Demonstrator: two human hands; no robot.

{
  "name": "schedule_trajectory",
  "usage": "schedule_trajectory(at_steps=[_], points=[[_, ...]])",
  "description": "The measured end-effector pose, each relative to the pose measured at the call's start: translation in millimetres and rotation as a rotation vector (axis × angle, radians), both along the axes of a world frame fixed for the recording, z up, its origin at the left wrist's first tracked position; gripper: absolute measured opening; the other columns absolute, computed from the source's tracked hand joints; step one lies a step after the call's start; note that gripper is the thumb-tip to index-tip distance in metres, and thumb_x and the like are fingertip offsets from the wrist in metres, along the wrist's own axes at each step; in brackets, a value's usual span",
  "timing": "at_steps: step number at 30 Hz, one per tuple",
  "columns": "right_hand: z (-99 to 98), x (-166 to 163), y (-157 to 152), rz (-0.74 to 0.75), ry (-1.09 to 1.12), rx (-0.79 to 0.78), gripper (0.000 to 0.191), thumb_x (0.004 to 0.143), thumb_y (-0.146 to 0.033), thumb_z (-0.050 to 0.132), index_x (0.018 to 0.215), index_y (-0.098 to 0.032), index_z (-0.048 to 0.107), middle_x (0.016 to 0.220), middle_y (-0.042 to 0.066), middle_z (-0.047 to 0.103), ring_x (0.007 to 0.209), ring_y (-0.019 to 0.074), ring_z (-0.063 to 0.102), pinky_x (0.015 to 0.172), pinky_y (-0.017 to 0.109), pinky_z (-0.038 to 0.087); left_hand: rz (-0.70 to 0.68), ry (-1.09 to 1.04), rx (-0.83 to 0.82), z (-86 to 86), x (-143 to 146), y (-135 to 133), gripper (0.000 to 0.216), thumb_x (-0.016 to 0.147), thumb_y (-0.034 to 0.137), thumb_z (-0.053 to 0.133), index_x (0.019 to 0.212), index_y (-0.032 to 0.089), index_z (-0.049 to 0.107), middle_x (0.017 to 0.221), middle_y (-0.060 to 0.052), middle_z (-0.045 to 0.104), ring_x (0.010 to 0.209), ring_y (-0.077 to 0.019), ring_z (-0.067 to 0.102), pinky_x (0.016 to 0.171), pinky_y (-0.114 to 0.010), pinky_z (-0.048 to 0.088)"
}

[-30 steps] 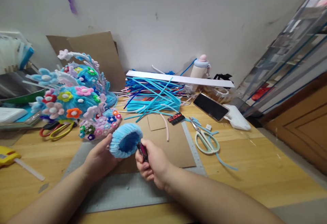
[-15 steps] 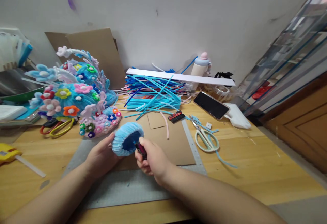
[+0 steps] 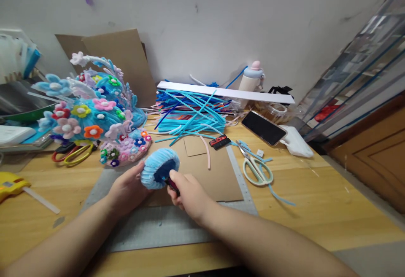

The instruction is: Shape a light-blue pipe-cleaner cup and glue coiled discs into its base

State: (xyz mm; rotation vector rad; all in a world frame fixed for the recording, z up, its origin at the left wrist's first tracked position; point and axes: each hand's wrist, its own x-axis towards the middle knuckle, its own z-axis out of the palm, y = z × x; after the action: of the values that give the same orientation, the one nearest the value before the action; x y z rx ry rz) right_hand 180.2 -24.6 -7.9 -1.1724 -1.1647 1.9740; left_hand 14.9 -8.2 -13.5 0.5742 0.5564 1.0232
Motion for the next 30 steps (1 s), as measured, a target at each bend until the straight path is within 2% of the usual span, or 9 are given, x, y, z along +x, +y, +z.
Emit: schedule_trajectory(at_steps=[6, 12, 16, 19, 21, 23, 25, 27, 30], points=[[1.4, 4.9, 3.7, 0.06, -0.046, 0.013, 0.049, 0.088, -0.048, 0.032, 0.052, -0.018, 0.044, 0.037, -0.008, 0.027, 0.035, 0.0054, 0.021, 0.038, 0.02, 0.014, 0.094, -0.033, -0.104, 4.9, -2.6, 3.4, 0.032, 0.09, 0.035, 0.047, 0.107, 0.015, 0.065, 0.099, -0.008, 0.071, 0.095, -0.0244, 0.064, 0.093, -0.041, 0.044], [-0.6, 12.3, 11.8, -0.29, 0.167, 0.126, 0.049, 0.082, -0.064, 0.04, 0.065, -0.018, 0.047, 0.049, -0.007, 0.035, 0.041, 0.0056, 0.025, 0.04, 0.018, 0.016, -0.002, 0.044, -0.168, 13.4, -10.5, 2.9, 0.049, 0.09, 0.053, 0.038, 0.12, 0.02, 0.057, 0.109, -0.013, 0.068, 0.09, -0.0305, 0.067, 0.073, -0.051, 0.054], [-8.0, 10.8, 21.1, -0.373, 0.243, 0.156, 0.038, 0.076, -0.054, 0.059, 0.072, -0.021, 0.042, 0.058, -0.008, 0.037, 0.045, 0.0057, 0.029, 0.039, 0.016, 0.021, -0.229, 0.004, -0.149, 10.9, -14.6, -0.3, 0.055, 0.09, 0.052, 0.036, 0.116, 0.009, 0.06, 0.104, -0.02, 0.069, 0.089, -0.0321, 0.067, 0.067, -0.044, 0.056], [-10.3, 8.9, 22.4, -0.328, 0.315, 0.004, 0.041, 0.076, -0.061, 0.054, 0.075, -0.021, 0.044, 0.058, -0.008, 0.037, 0.044, 0.0068, 0.032, 0.037, 0.016, 0.022, -0.363, -0.053, -0.088, 8.5, -13.5, -0.8, 0.058, 0.09, 0.05, 0.035, 0.11, 0.004, 0.063, 0.093, -0.021, 0.071, 0.079, -0.0289, 0.069, 0.057, -0.032, 0.056], [-9.8, 7.6, 19.7, -0.273, 0.357, -0.07, 0.046, 0.079, -0.067, 0.044, 0.078, -0.021, 0.047, 0.059, -0.007, 0.038, 0.044, 0.0074, 0.032, 0.037, 0.016, 0.023, -0.322, -0.063, -0.084, 8.7, -9.3, 0.4, 0.059, 0.091, 0.053, 0.032, 0.11, 0.007, 0.064, 0.087, -0.018, 0.072, 0.065, -0.0242, 0.069, 0.047, -0.027, 0.052], [-8.9, 5.8, 15.4, -0.224, 0.372, -0.08, 0.048, 0.08, -0.068, 0.042, 0.077, -0.021, 0.048, 0.06, -0.006, 0.038, 0.046, 0.0079, 0.033, 0.038, 0.016, 0.024, -0.171, -0.077, -0.109, 10.8, -3.9, 2.1, 0.056, 0.092, 0.052, 0.03, 0.108, 0.011, 0.065, 0.088, -0.013, 0.073, 0.064, -0.021, 0.068, 0.053, -0.027, 0.053], [-8.7, 3.4, 11.4, -0.193, 0.377, -0.084, 0.047, 0.081, -0.068, 0.042, 0.077, -0.021, 0.049, 0.061, -0.005, 0.038, 0.047, 0.0083, 0.033, 0.038, 0.016, 0.025, -0.07, -0.094, -0.15, 13.6, -0.3, 3.7, 0.053, 0.093, 0.051, 0.031, 0.104, 0.013, 0.066, 0.092, -0.011, 0.072, 0.075, -0.0217, 0.069, 0.07, -0.032, 0.055], [-9.4, 1.4, 9.1, -0.164, 0.385, -0.103, 0.049, 0.081, -0.069, 0.039, 0.077, -0.021, 0.048, 0.061, -0.005, 0.037, 0.048, 0.0089, 0.031, 0.038, 0.017, 0.025, -0.078, -0.107, -0.195, 16.1, -1.3, 4.6, 0.053, 0.091, 0.053, 0.034, 0.099, 0.013, 0.067, 0.093, -0.012, 0.072, 0.084, -0.0253, 0.068, 0.082, -0.041, 0.052], [-10.9, 1.7, 10.9, -0.19, 0.344, -0.067, 0.051, 0.081, -0.07, 0.035, 0.074, -0.021, 0.047, 0.061, -0.005, 0.035, 0.049, 0.0096, 0.03, 0.039, 0.018, 0.025, -0.114, -0.115, -0.226, 17.8, -9.5, 5.2, 0.047, 0.088, 0.052, 0.041, 0.1, 0.014, 0.066, 0.094, -0.013, 0.071, 0.084, -0.0298, 0.067, 0.083, -0.056, 0.048]])
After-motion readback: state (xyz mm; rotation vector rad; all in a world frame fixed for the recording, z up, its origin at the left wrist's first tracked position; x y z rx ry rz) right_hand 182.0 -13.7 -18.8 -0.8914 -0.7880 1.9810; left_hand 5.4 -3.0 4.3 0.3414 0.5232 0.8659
